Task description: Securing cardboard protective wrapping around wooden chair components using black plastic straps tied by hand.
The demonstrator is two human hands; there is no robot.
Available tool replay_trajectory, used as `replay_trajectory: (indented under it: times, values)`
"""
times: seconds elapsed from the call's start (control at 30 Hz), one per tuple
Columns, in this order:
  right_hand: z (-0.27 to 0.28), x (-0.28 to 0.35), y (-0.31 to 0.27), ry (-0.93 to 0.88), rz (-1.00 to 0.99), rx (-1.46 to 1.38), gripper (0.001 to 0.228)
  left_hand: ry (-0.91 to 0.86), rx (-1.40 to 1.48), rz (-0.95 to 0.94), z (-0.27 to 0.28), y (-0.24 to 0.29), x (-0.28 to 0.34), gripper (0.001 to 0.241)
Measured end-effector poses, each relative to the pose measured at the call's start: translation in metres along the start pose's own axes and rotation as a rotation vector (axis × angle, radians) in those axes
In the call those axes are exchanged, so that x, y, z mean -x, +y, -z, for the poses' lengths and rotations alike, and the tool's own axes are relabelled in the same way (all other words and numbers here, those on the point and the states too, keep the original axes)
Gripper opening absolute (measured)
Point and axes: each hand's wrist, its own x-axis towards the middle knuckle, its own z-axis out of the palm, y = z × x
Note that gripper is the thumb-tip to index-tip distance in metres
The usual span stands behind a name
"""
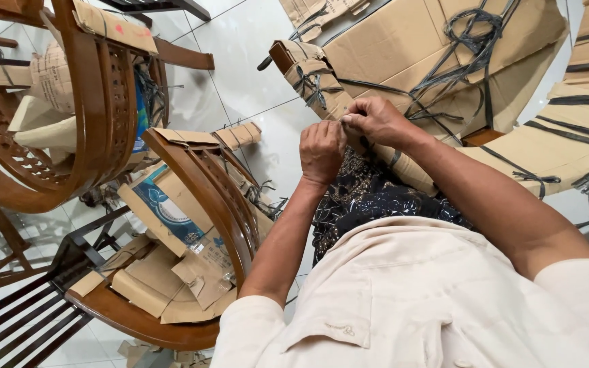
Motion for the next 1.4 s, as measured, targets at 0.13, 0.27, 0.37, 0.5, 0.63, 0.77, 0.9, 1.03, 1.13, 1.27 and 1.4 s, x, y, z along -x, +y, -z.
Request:
replay_trajectory:
  times: [0.13, 0.27, 0.37, 0.5, 0.63, 0.77, 0.9, 1.03, 1.13, 1.27, 1.4]
  values:
    - [0.006, 0.001, 0.005, 0.067, 0.021, 0.177, 0.012, -0.026, 0.021, 0.007, -0.008, -0.017, 0.01, 0.008]
    - [0.009, -0.002, 0.033, 0.175, -0.003, 0.388, 0.016, -0.153, 0.209, 0.189, -0.017, -0.025, 0.026, 0.005]
    - [0.015, 0.008, 0.025, 0.179, -0.005, 0.315, 0.016, -0.261, 0.703, 0.734, 0.003, -0.025, 0.025, 0.013]
    - [0.024, 0.011, 0.0, 0.062, 0.053, 0.25, 0.045, -0.393, 1.149, 1.187, 0.016, -0.017, 0.013, 0.05]
    - [0.011, 0.024, -0.017, -0.092, 0.066, 0.183, 0.042, -0.476, 1.234, 1.225, -0.002, 0.002, 0.023, 0.051]
    - [0.008, 0.012, 0.02, -0.047, 0.25, 0.281, 0.034, -0.445, 1.159, 1.268, 0.001, 0.01, 0.024, 0.042]
    - [0.012, 0.01, 0.06, -0.027, 0.297, 0.47, 0.03, -0.66, 0.873, 1.014, -0.001, 0.006, 0.035, 0.027]
    - [0.017, 0.021, 0.077, -0.016, 0.255, 0.508, 0.028, -0.567, 0.851, 1.115, 0.017, 0.02, 0.013, 0.032]
    - [0.022, 0.032, 0.081, -0.01, 0.22, 0.449, 0.026, -0.286, 0.753, 1.286, 0.016, 0.018, -0.017, 0.058]
    - [0.037, 0.045, 0.089, -0.037, 0.223, 0.4, 0.023, -0.056, 0.455, 1.014, -0.012, -0.002, -0.06, 0.085]
    - [0.055, 0.056, 0.1, -0.033, -0.076, 0.258, 0.032, -0.05, 0.237, 0.912, -0.069, -0.022, -0.071, 0.092]
